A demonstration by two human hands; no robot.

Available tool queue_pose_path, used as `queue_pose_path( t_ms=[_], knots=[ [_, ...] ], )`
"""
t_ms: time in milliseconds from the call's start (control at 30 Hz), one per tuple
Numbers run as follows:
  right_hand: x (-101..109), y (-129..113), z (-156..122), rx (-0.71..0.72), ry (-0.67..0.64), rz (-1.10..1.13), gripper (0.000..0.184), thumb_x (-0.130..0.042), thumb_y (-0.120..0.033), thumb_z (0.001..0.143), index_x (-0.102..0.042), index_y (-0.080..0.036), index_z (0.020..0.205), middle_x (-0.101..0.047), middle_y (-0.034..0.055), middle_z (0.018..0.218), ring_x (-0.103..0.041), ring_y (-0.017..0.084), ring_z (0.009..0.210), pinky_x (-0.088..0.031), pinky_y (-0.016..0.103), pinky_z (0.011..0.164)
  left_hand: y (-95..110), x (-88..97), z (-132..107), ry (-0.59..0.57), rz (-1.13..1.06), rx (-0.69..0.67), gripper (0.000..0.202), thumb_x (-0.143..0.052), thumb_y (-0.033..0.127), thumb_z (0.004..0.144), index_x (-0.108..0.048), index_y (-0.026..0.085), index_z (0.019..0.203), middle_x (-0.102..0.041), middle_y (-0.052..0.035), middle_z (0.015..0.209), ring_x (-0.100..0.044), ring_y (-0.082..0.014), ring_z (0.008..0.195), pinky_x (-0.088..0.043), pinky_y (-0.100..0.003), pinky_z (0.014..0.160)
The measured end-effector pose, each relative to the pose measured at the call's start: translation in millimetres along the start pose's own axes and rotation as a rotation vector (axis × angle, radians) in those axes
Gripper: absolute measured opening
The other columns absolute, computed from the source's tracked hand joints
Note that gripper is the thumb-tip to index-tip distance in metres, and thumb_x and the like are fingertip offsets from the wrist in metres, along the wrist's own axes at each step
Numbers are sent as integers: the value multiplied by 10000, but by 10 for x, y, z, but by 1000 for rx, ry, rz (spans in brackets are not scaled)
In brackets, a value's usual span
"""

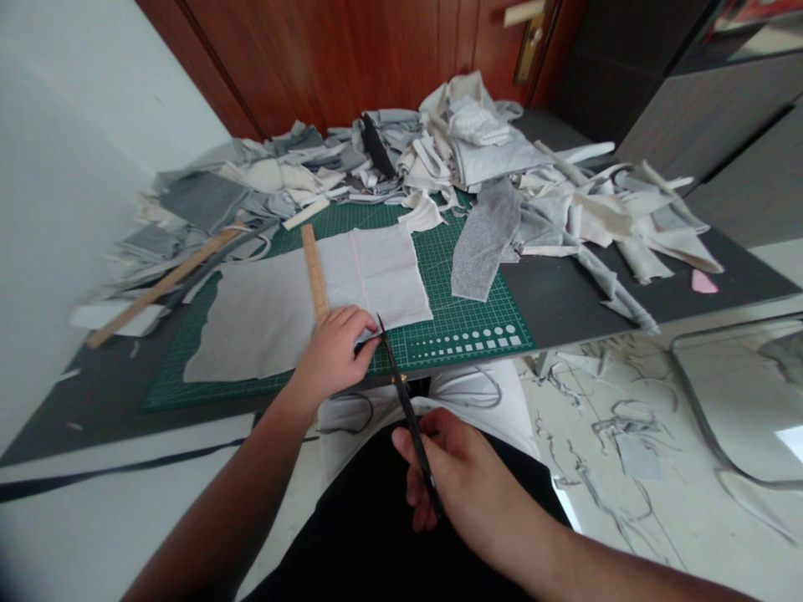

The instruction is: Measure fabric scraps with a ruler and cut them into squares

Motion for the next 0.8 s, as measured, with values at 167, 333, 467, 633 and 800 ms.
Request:
queue_pose_path(
  t_ms=[167,333,467,633,800],
  knots=[
    [-22,28,19,20,13,14,674,-646,-831,713,-457,-218,920,-566,-68,583,-560,114,464,-429,238,488,-9,-23,12,-9,24,-30,29,-590,205,929,-584,212,901,-665,-67,942,-600,-269,972,-454,-423,861],
    [-51,47,27,46,8,8,653,-628,-830,740,-451,-219,886,-541,-74,570,-555,106,456,-430,229,477,-3,-29,7,6,12,-49,45,-600,179,915,-594,204,878,-665,-67,928,-599,-259,958,-460,-402,851],
    [-69,72,49,64,11,-6,635,-619,-816,760,-454,-219,898,-530,-77,581,-555,104,456,-436,226,467,1,-29,3,25,12,-66,49,-597,166,906,-589,201,873,-656,-64,918,-595,-251,938,-463,-390,832],
    [-85,118,83,91,14,-8,614,-603,-800,786,-429,-226,923,-514,-91,577,-564,107,449,-442,221,458,3,-23,0,53,17,-76,66,-601,151,894,-579,200,857,-645,-55,906,-592,-243,921,-464,-377,824],
    [-83,165,105,98,-6,6,553,-589,-751,839,-422,-232,934,-502,-98,573,-561,108,440,-437,218,451,1,-18,4,45,11,-88,67,-601,146,900,-586,198,860,-641,-57,902,-591,-243,916,-463,-372,814]
  ],
)
Point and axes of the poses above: each hand's wrist, its own z-axis towards the middle knuckle, its own x-axis out of the back of the hand, y = z × x, the point moved 3 cm from there along z, towards the middle knuckle
